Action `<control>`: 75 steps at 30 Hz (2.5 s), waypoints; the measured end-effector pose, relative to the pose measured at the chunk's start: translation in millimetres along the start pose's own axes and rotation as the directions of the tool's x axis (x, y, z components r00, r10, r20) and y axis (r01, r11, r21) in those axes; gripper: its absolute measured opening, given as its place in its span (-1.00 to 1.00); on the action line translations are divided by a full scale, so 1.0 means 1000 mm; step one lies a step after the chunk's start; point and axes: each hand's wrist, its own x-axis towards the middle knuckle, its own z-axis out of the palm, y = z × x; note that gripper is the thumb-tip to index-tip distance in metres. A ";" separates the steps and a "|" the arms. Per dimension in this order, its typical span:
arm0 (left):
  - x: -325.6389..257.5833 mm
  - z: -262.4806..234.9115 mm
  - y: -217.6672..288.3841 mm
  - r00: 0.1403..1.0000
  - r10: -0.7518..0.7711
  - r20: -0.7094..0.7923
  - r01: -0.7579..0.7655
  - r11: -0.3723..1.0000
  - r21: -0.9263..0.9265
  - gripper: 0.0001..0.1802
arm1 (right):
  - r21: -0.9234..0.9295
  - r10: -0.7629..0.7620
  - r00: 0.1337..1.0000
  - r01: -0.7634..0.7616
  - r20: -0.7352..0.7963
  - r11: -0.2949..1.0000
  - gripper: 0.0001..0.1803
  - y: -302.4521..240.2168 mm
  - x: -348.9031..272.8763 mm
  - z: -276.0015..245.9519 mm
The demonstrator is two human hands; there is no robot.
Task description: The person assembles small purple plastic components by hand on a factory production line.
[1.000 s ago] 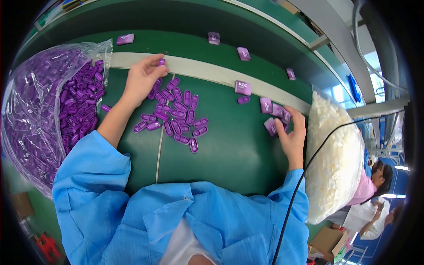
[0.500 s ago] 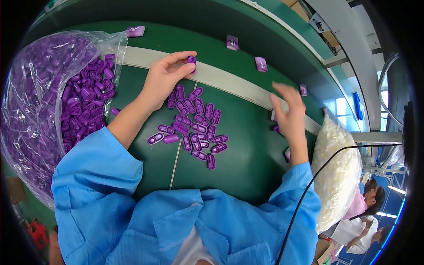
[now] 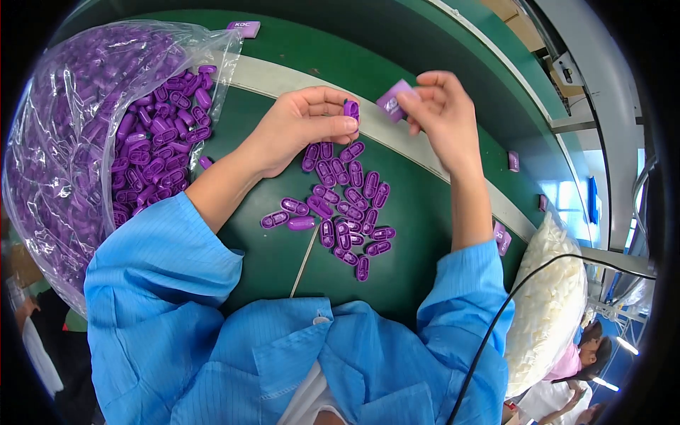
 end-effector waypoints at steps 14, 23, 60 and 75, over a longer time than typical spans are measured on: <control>-0.007 0.022 -0.005 0.993 0.117 0.001 -0.112 0.952 0.284 -0.76 | 0.799 0.002 0.929 -0.319 0.370 0.510 -0.75 0.008 -0.055 0.009; -0.012 0.021 0.002 0.996 0.081 0.026 -0.085 0.895 0.437 -0.76 | 0.797 -0.077 0.947 -0.218 0.312 0.563 -0.75 0.011 -0.061 0.013; -0.005 0.030 -0.005 0.934 0.356 0.036 -0.258 0.600 0.758 -0.65 | 0.726 -0.016 0.984 -0.120 0.178 0.677 -0.64 -0.005 -0.052 0.025; 0.050 -0.021 0.011 0.704 0.642 0.305 -0.277 -0.147 0.949 -0.78 | -0.209 -0.198 0.953 0.151 -0.229 0.966 -0.62 0.040 0.033 0.025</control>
